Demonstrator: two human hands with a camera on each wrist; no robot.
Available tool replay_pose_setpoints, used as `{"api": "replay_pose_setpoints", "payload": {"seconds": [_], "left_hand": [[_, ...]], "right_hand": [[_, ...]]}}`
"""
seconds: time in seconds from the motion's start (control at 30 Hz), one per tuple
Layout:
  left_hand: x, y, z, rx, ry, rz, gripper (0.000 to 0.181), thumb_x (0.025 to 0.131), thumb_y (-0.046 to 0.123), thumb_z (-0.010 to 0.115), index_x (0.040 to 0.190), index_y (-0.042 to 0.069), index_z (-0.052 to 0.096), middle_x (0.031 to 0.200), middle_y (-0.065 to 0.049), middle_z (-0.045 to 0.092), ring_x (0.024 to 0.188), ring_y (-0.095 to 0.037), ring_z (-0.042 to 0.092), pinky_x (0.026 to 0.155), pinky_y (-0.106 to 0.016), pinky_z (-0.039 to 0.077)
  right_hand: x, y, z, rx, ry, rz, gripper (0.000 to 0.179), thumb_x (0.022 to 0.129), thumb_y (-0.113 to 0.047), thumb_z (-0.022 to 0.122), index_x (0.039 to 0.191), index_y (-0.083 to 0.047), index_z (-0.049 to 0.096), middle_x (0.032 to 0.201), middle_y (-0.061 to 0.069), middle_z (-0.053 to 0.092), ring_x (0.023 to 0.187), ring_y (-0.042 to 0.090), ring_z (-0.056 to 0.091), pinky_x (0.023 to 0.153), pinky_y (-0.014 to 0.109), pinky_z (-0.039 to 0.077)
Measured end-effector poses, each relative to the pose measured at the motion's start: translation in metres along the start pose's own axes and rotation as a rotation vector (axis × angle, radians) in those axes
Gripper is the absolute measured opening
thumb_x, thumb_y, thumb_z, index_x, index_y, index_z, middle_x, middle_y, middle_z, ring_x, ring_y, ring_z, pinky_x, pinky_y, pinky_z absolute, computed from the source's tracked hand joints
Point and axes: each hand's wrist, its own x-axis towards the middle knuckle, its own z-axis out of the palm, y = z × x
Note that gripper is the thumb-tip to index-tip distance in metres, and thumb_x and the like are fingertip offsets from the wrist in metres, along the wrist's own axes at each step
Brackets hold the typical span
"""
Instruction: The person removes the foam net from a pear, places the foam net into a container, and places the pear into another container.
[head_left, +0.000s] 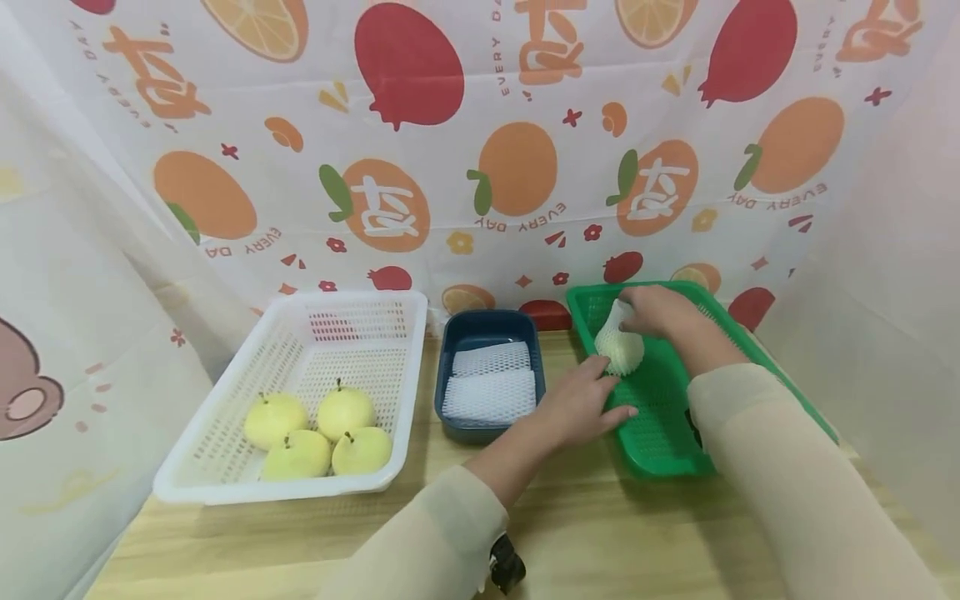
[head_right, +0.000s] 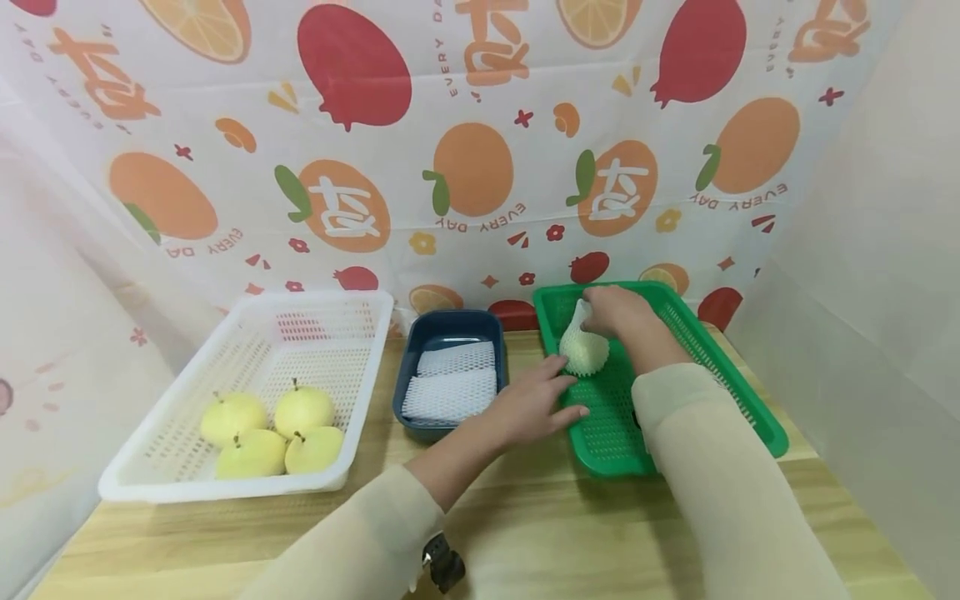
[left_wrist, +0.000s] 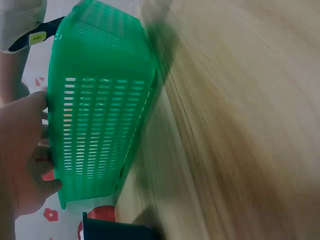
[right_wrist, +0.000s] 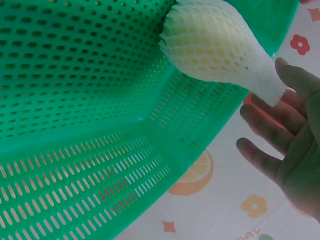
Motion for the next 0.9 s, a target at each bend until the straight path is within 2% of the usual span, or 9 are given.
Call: {"api": "replay_pose_setpoints", "payload": {"seconds": [0.13, 0.4, 0.6, 0.73, 0.9], "left_hand": [[-0.003, 0.001, 0.003, -0.021, -0.010, -0.042, 0.065, 0.100, 0.059, 0.037, 0.147, 0.015, 0.046, 0.162, -0.007, 0.026, 0.151, -0.019, 0.020, 0.118, -0.036, 0.030], [-0.005, 0.005, 0.007, 0.000, -0.051, -0.081, 0.066, 0.099, 0.063, 0.034, 0.149, 0.021, 0.043, 0.163, -0.001, 0.024, 0.151, -0.015, 0.018, 0.118, -0.032, 0.030], [-0.003, 0.012, 0.007, -0.014, -0.087, -0.087, 0.066, 0.098, 0.065, 0.033, 0.149, 0.024, 0.044, 0.163, 0.004, 0.023, 0.151, -0.012, 0.016, 0.118, -0.032, 0.030], [-0.005, 0.012, 0.004, -0.032, -0.093, -0.103, 0.066, 0.097, 0.066, 0.034, 0.149, 0.026, 0.043, 0.163, 0.004, 0.022, 0.151, -0.011, 0.015, 0.118, -0.033, 0.029], [-0.008, 0.006, 0.003, -0.060, -0.068, -0.114, 0.066, 0.097, 0.065, 0.036, 0.148, 0.025, 0.044, 0.163, 0.003, 0.023, 0.151, -0.013, 0.016, 0.118, -0.035, 0.030]], "right_hand": [[0.006, -0.003, 0.000, -0.003, 0.017, -0.010, 0.060, 0.092, -0.019, 0.068, 0.143, 0.002, 0.045, 0.141, 0.030, 0.048, 0.128, 0.047, 0.046, 0.106, 0.059, 0.039], [0.014, -0.002, 0.012, 0.050, 0.043, -0.024, 0.033, 0.092, -0.008, 0.062, 0.123, 0.003, 0.060, 0.126, 0.027, 0.059, 0.116, 0.044, 0.055, 0.098, 0.058, 0.045], [0.007, 0.006, 0.017, 0.025, 0.092, -0.042, 0.023, 0.093, -0.009, 0.059, 0.111, 0.002, 0.067, 0.114, 0.024, 0.066, 0.105, 0.040, 0.061, 0.091, 0.056, 0.049], [0.005, 0.006, 0.015, 0.004, 0.115, -0.067, 0.016, 0.091, -0.011, 0.060, 0.101, -0.001, 0.068, 0.102, 0.019, 0.068, 0.090, 0.033, 0.062, 0.081, 0.051, 0.052], [0.006, -0.001, 0.010, 0.006, 0.147, -0.093, 0.008, 0.089, -0.011, 0.061, 0.089, -0.005, 0.065, 0.088, 0.013, 0.065, 0.076, 0.026, 0.056, 0.069, 0.043, 0.049]]}}
